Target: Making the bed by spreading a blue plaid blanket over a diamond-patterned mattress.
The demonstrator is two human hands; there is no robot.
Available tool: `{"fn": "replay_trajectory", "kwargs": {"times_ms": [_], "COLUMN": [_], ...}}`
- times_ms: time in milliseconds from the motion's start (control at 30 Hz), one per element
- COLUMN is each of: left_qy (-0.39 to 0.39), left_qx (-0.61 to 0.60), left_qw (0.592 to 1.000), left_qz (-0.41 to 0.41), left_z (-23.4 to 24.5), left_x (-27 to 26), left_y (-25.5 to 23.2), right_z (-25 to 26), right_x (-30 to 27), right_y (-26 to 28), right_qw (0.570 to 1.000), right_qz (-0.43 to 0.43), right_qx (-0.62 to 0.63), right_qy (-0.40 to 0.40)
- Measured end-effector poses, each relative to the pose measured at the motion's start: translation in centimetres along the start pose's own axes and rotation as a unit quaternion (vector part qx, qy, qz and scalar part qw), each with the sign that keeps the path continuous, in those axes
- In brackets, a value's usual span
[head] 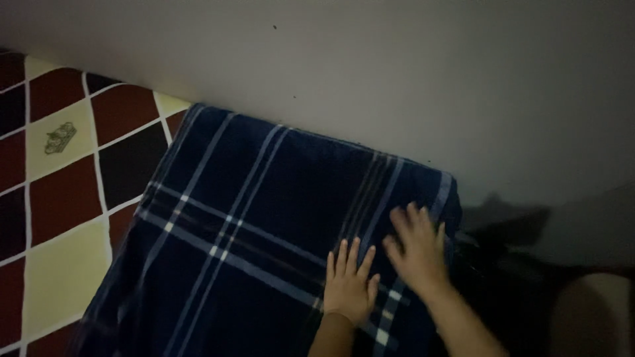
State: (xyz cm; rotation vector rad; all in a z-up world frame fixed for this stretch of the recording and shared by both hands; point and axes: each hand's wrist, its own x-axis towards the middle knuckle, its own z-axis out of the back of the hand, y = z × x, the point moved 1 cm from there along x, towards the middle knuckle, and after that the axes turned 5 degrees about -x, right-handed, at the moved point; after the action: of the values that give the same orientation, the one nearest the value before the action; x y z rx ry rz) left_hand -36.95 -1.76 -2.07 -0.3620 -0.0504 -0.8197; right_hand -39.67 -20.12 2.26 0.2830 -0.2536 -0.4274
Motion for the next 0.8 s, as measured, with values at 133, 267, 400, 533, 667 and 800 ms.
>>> {"fn": "replay_trajectory", "kwargs": {"times_ms": [133, 267, 400, 533, 667, 800], "left_qy": [0.067, 0.164, 0.054, 0.192, 0.183, 0.280], "left_qx": [-0.019, -0.063, -0.078, -0.142, -0.186, -0.146], "left_qw": [0.997, 0.983, 0.995, 0.970, 0.965, 0.945], "left_qz": [0.033, 0.051, -0.010, 0.032, 0.004, 0.083], "left_z": [2.9, 4.9, 4.8, 2.8, -3.1, -2.1], "left_x": [1.8, 0.2, -8.0, -17.3, -24.6, -25.1], "left_y": [-1.0, -2.3, -3.3, -4.0, -1.0, 4.2], "right_z": [-3.3, -3.1, 3.5, -2.8, -0.7, 2.3], "right_x": [-0.5, -0.6, -4.9, -13.0, -15.7, -17.5], "right_y": [-1.8, -1.9, 6.1, 3.8, 5.0, 8.6], "right_qw": [0.997, 0.994, 0.997, 0.981, 0.953, 0.917], "right_qz": [0.016, 0.020, 0.046, 0.075, -0.036, -0.021], "right_qx": [-0.068, -0.108, -0.032, -0.158, -0.168, -0.214], "right_qy": [0.045, -0.004, 0.047, 0.080, 0.250, 0.335]}}
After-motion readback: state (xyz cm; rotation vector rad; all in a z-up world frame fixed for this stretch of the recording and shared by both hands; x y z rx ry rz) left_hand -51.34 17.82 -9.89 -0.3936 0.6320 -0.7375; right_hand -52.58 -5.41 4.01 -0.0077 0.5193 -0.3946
